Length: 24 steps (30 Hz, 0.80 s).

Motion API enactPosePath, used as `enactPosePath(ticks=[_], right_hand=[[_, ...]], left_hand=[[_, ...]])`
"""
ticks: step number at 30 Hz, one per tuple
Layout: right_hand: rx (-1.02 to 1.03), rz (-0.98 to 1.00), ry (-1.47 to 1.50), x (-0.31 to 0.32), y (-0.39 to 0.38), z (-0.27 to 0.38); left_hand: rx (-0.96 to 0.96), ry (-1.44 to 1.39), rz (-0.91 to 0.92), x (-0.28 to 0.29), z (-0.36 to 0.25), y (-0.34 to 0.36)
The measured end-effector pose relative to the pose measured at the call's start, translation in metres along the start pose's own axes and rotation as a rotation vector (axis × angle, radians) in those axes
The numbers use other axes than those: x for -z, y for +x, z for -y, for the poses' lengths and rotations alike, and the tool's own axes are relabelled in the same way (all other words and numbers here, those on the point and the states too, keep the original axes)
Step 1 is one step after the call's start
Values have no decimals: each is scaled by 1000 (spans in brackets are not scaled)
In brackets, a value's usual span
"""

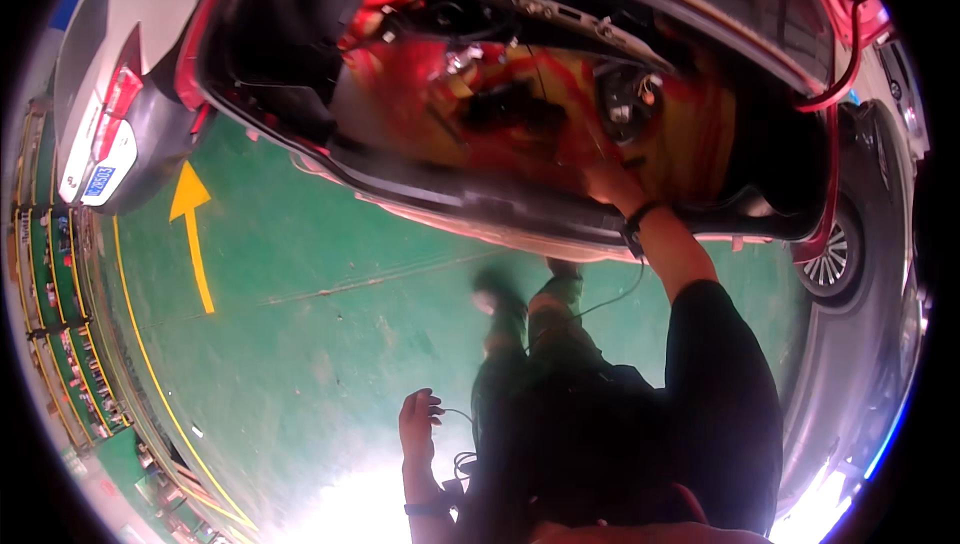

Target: The person removes plastic trim fasteners and screws from the underside of a car trunk lid using a flathead screwdriver and a pry tool, then handles a metal rod within the trunk interior.

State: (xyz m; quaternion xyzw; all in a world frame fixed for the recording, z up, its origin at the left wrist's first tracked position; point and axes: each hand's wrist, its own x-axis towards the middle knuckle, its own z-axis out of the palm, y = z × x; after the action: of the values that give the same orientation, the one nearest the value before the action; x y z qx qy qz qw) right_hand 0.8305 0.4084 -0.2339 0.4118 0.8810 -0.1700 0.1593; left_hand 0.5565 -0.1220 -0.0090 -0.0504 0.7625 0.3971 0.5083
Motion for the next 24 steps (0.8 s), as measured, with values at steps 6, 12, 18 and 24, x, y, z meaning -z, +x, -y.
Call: enactPosePath(ticks=[6,12,18,24], right_hand=[[16,-21,67,62,-69,41],[68,-82,350,126,-106,151],[28,102,842,257,-89,328],[293,68,929,319,-14,430]], left_hand=[[-186,-25,78,46,-60,39],[-330,75,247,50,-165,89],[-565,254,568,15,-304,137],[-531,99,732,32,-428,154]])
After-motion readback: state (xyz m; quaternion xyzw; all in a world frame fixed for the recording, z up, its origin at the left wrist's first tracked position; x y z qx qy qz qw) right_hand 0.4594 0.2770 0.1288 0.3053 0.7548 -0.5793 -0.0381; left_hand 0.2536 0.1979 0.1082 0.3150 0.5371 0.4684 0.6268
